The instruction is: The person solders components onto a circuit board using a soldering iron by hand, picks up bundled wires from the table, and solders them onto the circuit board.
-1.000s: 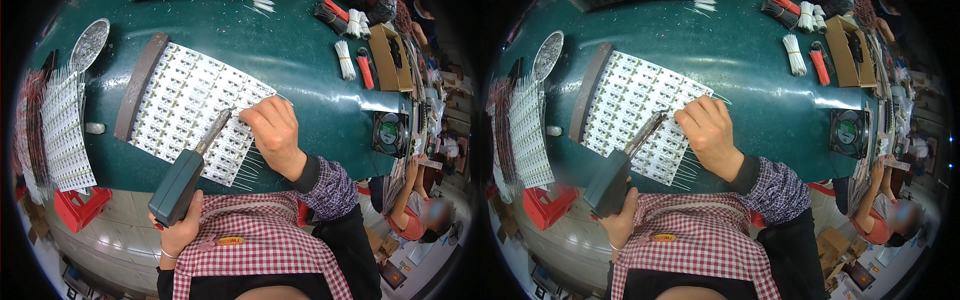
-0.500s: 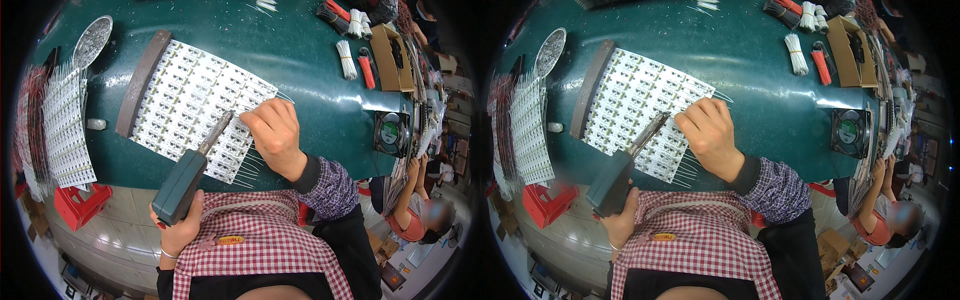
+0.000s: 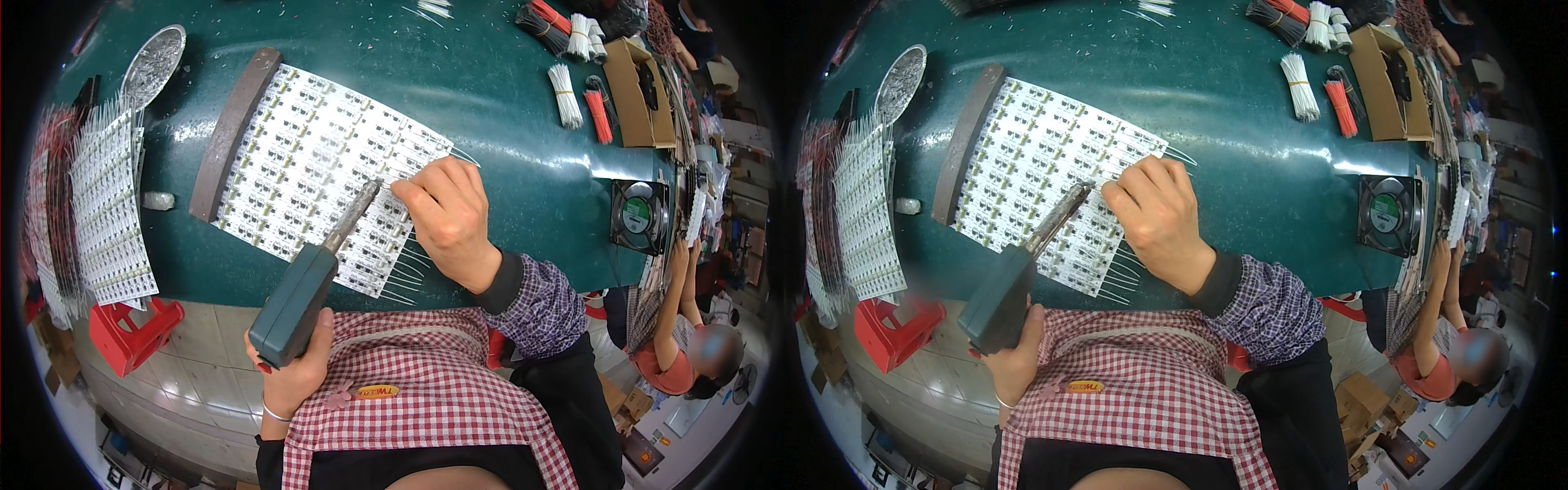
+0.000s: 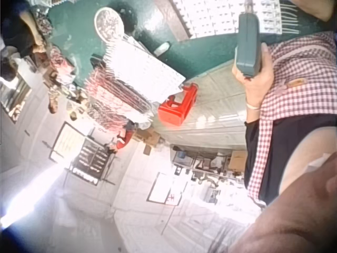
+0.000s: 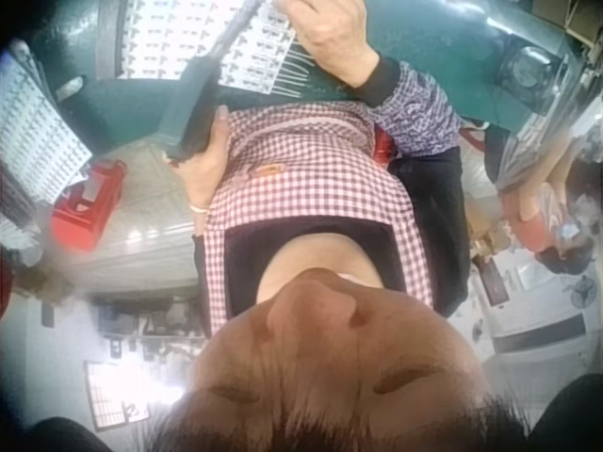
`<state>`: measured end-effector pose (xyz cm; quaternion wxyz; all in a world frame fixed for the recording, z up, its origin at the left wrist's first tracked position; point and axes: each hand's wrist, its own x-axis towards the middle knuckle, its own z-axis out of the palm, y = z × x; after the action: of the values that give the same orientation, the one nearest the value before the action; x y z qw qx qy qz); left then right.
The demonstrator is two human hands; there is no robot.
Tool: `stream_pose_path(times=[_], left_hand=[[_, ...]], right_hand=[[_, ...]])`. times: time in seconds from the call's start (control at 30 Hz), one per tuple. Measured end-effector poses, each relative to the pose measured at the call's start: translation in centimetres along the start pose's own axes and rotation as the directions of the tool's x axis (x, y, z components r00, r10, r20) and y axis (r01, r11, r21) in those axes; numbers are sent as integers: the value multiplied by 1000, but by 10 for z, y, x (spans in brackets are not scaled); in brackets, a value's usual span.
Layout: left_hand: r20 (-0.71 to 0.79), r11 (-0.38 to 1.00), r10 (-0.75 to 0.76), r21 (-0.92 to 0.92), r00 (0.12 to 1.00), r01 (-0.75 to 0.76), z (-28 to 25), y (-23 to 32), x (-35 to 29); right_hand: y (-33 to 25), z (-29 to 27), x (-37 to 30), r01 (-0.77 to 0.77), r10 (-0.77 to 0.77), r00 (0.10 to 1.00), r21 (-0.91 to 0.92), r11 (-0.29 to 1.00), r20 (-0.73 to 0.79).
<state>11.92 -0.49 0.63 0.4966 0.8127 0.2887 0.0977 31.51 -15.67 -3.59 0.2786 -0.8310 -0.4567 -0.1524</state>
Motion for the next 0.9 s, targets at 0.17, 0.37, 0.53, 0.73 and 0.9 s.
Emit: stream_pose_path(times=[0.17,0.37,0.53,0.73,0.9], left_hand=[[84,994,68,-91,994,-60,-9,-17,-9],[7,988,-60,-143,998,60,-6,0,-3],[-3,993,12,-117,1000,-12,-4,2,3],[-7,991,133,21,991,-133,2,-4,4],[-15,993,110,-45,994,-111,5,1,9]], right_hand=[[0,-2,-1,-7,7,1000,-22,1000,-7],[-2,-1,1,-11,11,998,-3,1000,-60],[-2,-1,1,-15,16,999,11,1000,-51],[-1,0,0,-23,24,999,26,999,-41],[0,0,0,-26,28,999,36,999,-46]])
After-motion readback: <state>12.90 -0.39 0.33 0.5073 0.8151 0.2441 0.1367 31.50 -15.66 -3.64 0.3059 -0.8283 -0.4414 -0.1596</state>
